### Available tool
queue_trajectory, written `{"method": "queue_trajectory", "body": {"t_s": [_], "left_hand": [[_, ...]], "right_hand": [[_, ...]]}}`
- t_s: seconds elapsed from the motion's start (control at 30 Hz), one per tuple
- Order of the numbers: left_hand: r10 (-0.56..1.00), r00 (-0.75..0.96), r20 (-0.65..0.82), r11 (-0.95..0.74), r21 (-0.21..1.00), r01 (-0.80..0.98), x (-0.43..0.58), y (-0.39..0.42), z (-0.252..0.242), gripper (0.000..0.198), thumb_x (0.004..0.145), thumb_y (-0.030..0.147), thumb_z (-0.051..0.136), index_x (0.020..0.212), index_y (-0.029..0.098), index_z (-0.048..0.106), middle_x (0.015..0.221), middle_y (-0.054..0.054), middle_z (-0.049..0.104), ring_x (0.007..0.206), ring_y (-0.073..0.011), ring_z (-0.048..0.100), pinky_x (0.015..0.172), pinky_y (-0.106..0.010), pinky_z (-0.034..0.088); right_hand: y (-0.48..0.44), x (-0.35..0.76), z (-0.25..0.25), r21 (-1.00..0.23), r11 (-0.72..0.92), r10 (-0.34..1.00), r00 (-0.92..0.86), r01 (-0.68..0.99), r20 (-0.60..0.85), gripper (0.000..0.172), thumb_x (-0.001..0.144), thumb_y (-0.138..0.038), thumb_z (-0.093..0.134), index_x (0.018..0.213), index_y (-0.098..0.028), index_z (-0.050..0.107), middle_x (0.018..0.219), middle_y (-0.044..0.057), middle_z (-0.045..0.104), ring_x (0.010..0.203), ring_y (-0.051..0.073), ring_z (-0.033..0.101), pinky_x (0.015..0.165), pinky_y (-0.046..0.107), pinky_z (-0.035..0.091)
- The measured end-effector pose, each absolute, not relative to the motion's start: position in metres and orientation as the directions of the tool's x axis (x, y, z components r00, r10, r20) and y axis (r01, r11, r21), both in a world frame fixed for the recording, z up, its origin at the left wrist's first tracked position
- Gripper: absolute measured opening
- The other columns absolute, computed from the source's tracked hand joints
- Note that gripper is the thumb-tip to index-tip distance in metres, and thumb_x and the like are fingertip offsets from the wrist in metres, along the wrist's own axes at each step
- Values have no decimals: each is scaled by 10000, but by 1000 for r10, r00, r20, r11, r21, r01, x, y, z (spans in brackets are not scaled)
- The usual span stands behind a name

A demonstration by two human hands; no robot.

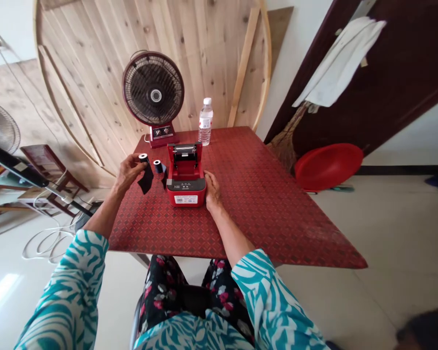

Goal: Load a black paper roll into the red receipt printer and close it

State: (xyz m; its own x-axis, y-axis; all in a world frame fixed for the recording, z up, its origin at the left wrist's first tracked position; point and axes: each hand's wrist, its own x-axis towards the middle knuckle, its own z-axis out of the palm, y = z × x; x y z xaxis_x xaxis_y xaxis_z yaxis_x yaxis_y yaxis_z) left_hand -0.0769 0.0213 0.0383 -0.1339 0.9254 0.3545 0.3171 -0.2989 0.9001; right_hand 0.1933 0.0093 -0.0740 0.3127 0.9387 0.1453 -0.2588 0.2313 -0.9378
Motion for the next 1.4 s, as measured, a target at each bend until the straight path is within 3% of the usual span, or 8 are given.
{"method": "queue_trajectory", "body": {"t_s": [0.33, 0.53, 0.63, 0.9, 1.03, 1.17, 1.27, 1.4], "left_hand": [[955, -228, 190, -54, 867, 495, -79, 35, -34, 351, 639, 338, 757, 922, 178, 626, 776, -14, 691, 704, -169, 634, 645, -270, 498], [955, -181, 236, -86, 802, 591, -88, 36, -23, 545, 753, 493, 675, 1194, 178, 618, 1145, -103, 701, 1018, -246, 655, 889, -367, 513], [950, -152, 273, -129, 786, 605, -81, 52, -11, 536, 785, 418, 630, 1258, 167, 602, 1263, -113, 664, 1159, -253, 612, 985, -367, 473], [990, -126, 56, 54, 686, 726, -53, 98, 1, 143, 606, 182, 676, 747, 159, 686, 700, -31, 699, 818, -231, 663, 684, -276, 484], [988, -114, 103, -4, 757, 653, -53, 91, 6, 156, 616, 220, 674, 759, 158, 665, 701, -25, 689, 747, -194, 643, 660, -267, 481], [956, -129, 262, -209, 923, 323, -63, 68, 26, 282, 640, 289, 686, 895, 175, 645, 798, -9, 687, 750, -146, 635, 689, -247, 504], [951, -82, 297, -287, 952, 107, -66, 45, 50, 368, 706, 368, 667, 1039, 213, 650, 831, 1, 679, 730, -145, 647, 663, -261, 530], [949, 104, 297, -313, 925, 218, -43, 19, 75, 459, 765, 395, 695, 1183, 211, 651, 928, -43, 710, 831, -197, 685, 749, -342, 562]], "right_hand": [[7, 193, -71, -935, 206, 939, 327, -288, 106, 422, 769, -530, 580, 1039, -226, 697, 1067, 39, 750, 984, 202, 656, 923, 369, 484], [10, 194, -76, -937, 221, 938, 323, -270, 128, 391, 783, -504, 581, 1037, -230, 696, 1069, 41, 743, 986, 201, 654, 930, 371, 480], [10, 194, -78, -936, 229, 939, 313, -266, 141, 389, 797, -504, 573, 1050, -233, 692, 1081, 43, 740, 997, 203, 653, 933, 377, 481], [8, 195, -74, -949, 231, 935, 318, -216, 155, 365, 810, -487, 558, 1042, -244, 700, 1115, 32, 744, 1066, 214, 648, 1015, 406, 457], [6, 195, -72, -949, 237, 936, 312, -208, 165, 364, 822, -478, 546, 1059, -244, 695, 1140, 37, 738, 1084, 216, 645, 1022, 405, 453], [6, 194, -70, -946, 240, 937, 308, -217, 167, 370, 822, -488, 542, 1055, -244, 694, 1130, 39, 740, 1083, 218, 643, 1012, 404, 459], [8, 193, -69, -944, 248, 932, 320, -218, 171, 374, 805, -497, 549, 1032, -240, 700, 1110, 41, 743, 1086, 221, 637, 1010, 402, 458], [11, 193, -72, -939, 261, 929, 324, -224, 181, 375, 796, -508, 550, 1010, -242, 705, 1095, 43, 740, 1081, 221, 636, 1015, 402, 453]]}}
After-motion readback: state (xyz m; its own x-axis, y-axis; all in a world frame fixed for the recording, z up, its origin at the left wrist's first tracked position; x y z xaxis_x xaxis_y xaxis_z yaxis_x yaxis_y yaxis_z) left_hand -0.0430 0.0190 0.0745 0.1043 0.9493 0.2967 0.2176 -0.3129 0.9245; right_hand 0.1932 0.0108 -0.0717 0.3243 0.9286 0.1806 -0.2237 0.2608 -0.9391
